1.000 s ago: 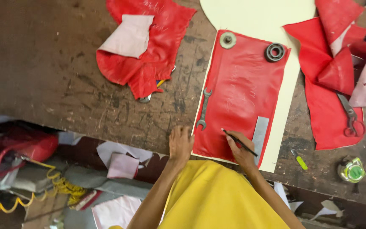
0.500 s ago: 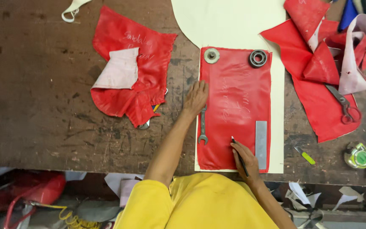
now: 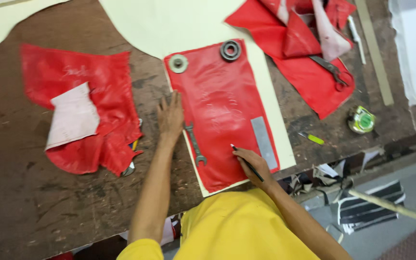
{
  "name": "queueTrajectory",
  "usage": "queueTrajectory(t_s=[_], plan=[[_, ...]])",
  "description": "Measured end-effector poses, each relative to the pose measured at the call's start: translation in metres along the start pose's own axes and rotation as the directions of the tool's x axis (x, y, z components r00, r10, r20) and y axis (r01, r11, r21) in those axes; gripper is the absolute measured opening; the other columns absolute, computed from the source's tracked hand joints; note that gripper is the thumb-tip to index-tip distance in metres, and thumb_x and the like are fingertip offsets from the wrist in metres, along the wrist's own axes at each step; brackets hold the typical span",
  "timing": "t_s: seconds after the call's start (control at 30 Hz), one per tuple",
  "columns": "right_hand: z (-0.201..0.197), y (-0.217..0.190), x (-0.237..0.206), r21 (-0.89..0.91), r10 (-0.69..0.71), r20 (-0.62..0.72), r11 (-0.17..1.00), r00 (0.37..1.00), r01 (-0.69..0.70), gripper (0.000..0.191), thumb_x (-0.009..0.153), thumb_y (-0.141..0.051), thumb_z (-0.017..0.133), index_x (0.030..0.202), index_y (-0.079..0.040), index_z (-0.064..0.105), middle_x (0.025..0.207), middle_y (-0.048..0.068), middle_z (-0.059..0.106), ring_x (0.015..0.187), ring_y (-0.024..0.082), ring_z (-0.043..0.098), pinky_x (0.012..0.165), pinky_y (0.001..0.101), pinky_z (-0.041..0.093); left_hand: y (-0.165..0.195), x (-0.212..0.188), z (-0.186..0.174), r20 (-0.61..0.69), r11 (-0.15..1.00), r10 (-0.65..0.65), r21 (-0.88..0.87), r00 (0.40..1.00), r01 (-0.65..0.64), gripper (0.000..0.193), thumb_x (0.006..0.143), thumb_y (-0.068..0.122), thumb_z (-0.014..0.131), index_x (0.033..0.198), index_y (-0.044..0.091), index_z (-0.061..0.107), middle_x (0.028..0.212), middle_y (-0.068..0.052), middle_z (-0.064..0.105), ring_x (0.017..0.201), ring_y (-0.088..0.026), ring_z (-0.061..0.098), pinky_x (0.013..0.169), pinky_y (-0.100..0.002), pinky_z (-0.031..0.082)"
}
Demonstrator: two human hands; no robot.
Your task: The person smooths and aligns red leather pieces on a white pattern sheet on the workbench, places metal bearings and a wrench on the leather to hold it flat, and marks reference lines with a pen. They then reposition the leather aside and use a long steel ruler with the pen to draw straight guide lines on the white pattern material.
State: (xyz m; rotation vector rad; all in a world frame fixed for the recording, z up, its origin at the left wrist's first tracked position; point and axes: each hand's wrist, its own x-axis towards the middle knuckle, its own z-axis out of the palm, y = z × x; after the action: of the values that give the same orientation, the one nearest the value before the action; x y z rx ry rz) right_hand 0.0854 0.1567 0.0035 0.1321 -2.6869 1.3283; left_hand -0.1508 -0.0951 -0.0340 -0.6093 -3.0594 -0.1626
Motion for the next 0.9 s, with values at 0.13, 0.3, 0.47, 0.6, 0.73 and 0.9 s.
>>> queueTrajectory(t_s=[0.13,0.3,0.47,0.6,0.73,0.9], plan=[[-0.037,0.031,0.004,0.191,0.236,-0.108,0.958,0.966,-0.212,0.019,0.096,-0.005,0.070,0.114,-0.004,0.073,0.110,0.011,0.078,0.100,0.020,0.075,0.086,0.0307,0.059,0.028,0.017,-0.012,0.042,0.999,-0.034,0.003,0.999,0.034,0.062,0.086,0.019,0.067,0.145,0.005,0.052,0.151,-0.011,0.048,0.129,-0.042,0.048,0.104,-0.057,0.040],[-0.104,0.111,0.026,0.360,0.423,-0.260,0.876,0.868,-0.320,0.020,0.100,-0.003,0.068,0.120,0.001,0.070,0.109,0.008,0.075,0.095,0.015,0.071,0.086,0.0286,0.057,0.110,0.056,-0.005,-0.102,0.986,0.082,-0.134,0.991,-0.096,0.037,0.101,0.011,0.066,0.136,0.002,0.058,0.139,-0.016,0.055,0.126,-0.038,0.051,0.109,-0.050,0.044],[-0.166,0.196,0.051,0.545,0.470,-0.380,0.810,0.797,-0.217,0.018,0.106,0.000,0.062,0.124,0.003,0.065,0.115,0.012,0.072,0.099,0.017,0.071,0.088,0.0301,0.060,0.216,0.133,0.039,-0.052,0.914,0.381,-0.129,0.923,-0.385,0.051,0.090,0.019,0.071,0.135,-0.001,0.056,0.146,-0.018,0.050,0.123,-0.038,0.050,0.104,-0.050,0.043],[-0.207,0.236,0.059,0.545,0.489,-0.390,0.805,0.780,-0.233,0.018,0.108,0.001,0.062,0.126,0.004,0.064,0.115,0.011,0.070,0.098,0.016,0.071,0.089,0.0293,0.059,0.262,0.188,0.062,-0.032,0.907,0.403,-0.116,0.914,-0.404,0.062,0.089,0.027,0.075,0.142,0.001,0.053,0.152,-0.016,0.046,0.120,-0.038,0.049,0.097,-0.050,0.043],[-0.229,0.257,0.070,0.573,0.543,-0.349,0.769,0.764,-0.284,0.018,0.106,-0.001,0.064,0.124,0.003,0.065,0.113,0.011,0.072,0.095,0.014,0.071,0.087,0.0279,0.060,0.280,0.224,0.068,-0.006,0.931,0.360,-0.066,0.933,-0.360,0.072,0.086,0.036,0.079,0.144,0.002,0.051,0.156,-0.015,0.044,0.122,-0.037,0.049,0.096,-0.049,0.042],[-0.235,0.279,0.104,0.556,0.519,-0.248,0.768,0.818,-0.318,0.018,0.104,-0.001,0.066,0.121,0.004,0.068,0.108,0.010,0.071,0.092,0.014,0.071,0.084,0.0269,0.058,0.291,0.262,0.056,0.047,0.940,0.339,0.014,0.939,-0.340,0.102,0.065,0.050,0.086,0.143,-0.003,0.048,0.154,-0.018,0.042,0.116,-0.035,0.050,0.094,-0.046,0.042]])
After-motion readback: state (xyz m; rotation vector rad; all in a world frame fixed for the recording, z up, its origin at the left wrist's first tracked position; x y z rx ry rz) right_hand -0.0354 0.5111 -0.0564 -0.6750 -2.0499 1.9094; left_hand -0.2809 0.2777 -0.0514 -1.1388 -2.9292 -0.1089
